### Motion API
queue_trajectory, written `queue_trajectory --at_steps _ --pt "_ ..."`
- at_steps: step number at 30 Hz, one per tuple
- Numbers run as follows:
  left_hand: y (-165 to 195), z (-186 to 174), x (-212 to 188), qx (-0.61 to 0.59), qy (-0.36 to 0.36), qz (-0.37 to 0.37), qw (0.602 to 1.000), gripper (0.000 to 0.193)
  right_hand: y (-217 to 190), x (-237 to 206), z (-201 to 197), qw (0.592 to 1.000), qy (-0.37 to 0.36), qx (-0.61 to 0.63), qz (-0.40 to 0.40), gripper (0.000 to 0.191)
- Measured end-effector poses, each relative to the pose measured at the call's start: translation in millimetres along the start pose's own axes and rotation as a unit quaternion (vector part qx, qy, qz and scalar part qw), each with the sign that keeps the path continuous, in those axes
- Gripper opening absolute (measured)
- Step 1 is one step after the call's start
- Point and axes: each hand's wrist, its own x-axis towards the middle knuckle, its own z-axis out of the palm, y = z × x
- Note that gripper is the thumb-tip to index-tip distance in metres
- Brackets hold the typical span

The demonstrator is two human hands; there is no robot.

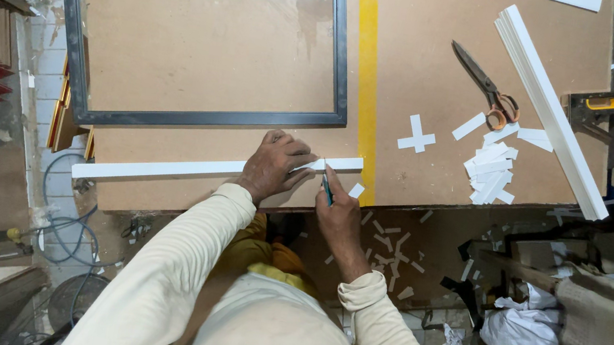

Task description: The person aligns a long white plastic strip against the edge of a framed panel on the workbench, marks it, and cuts it into short pieces with a utility knife. The cut pieces accumulate in a pile, and the person gathers and stacks the remaining strips.

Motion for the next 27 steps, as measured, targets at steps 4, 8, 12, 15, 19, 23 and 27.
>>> queue_trajectory --at_steps 4,8,12,15,19,23,27 --pt "1 0 1 -0.001 0.0 0.001 1.0 0.028 3 -7 -1 0.998 -0.019 -0.013 0.059 0.05" --pt "2 1 0 0.003 0.015 0.006 1.0 0.027 11 -21 1 1.0 0.009 -0.008 0.002 0.047" --pt "2 1 -1 0.009 -0.004 0.011 1.0 0.028 17 -37 3 1.0 0.0 -0.028 0.005 0.048" --pt "3 -1 -1 0.012 -0.002 0.006 1.0 0.03 16 -38 0 0.999 -0.006 -0.021 0.034 0.047" --pt "3 -1 0 0.014 0.005 0.019 1.0 0.031 5 -20 -5 0.994 0.086 0.021 -0.067 0.046" --pt "2 -1 -1 0.009 0.002 0.019 1.0 0.029 -3 -5 -5 0.999 0.036 0.012 -0.022 0.045" --pt "1 -1 -2 0.005 -0.005 0.012 1.0 0.027 -4 -5 -4 0.997 0.023 0.012 -0.07 0.047"
